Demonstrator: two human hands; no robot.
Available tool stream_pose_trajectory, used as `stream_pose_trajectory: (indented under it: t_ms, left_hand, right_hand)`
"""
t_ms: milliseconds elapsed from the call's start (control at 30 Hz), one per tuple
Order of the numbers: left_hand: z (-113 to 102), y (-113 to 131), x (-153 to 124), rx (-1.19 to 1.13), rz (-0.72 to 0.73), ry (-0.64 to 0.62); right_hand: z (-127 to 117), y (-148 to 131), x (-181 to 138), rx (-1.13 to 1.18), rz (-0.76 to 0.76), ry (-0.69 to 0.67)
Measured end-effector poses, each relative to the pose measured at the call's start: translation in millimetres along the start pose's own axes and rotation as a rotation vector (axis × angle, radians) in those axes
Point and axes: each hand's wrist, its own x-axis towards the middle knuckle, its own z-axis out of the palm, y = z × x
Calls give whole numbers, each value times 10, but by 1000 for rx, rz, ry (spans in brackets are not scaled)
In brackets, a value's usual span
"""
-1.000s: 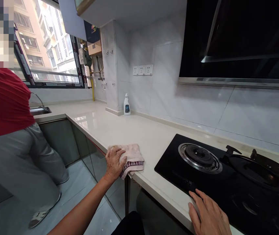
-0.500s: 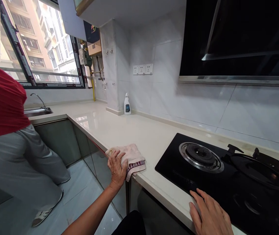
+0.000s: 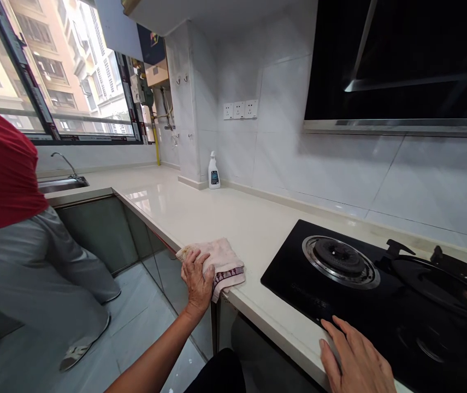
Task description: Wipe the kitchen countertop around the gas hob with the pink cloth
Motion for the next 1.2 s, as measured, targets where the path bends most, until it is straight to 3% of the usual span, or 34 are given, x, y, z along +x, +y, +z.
stream_pose_trajectory:
  t_ms: [300, 567, 700, 833, 900, 1033, 1200]
  left_hand:
    - [-54, 212, -58, -29, -4, -41]
    - [-212, 984, -748, -119, 333, -252]
    - [-276, 1367, -941, -197, 450, -338]
    - [-286, 1612, -937, -212, 542, -363]
    - [-281, 1675, -906, -207, 574, -387]
    - [-291, 1716, -838, -207, 597, -459]
    - [-321, 1743, -752, -227, 622, -540]
  right_hand:
    - [-27, -5, -14, 3, 11, -14]
    - [-5, -47, 49, -8, -3, 74]
    - [-11, 1, 29, -9, -51, 109]
    - [13, 75, -16, -12, -162, 133]
    - [38, 78, -22, -30, -143, 137]
    - [52, 30, -2, -27, -48, 142]
    - [-5, -5, 16, -39, -115, 171]
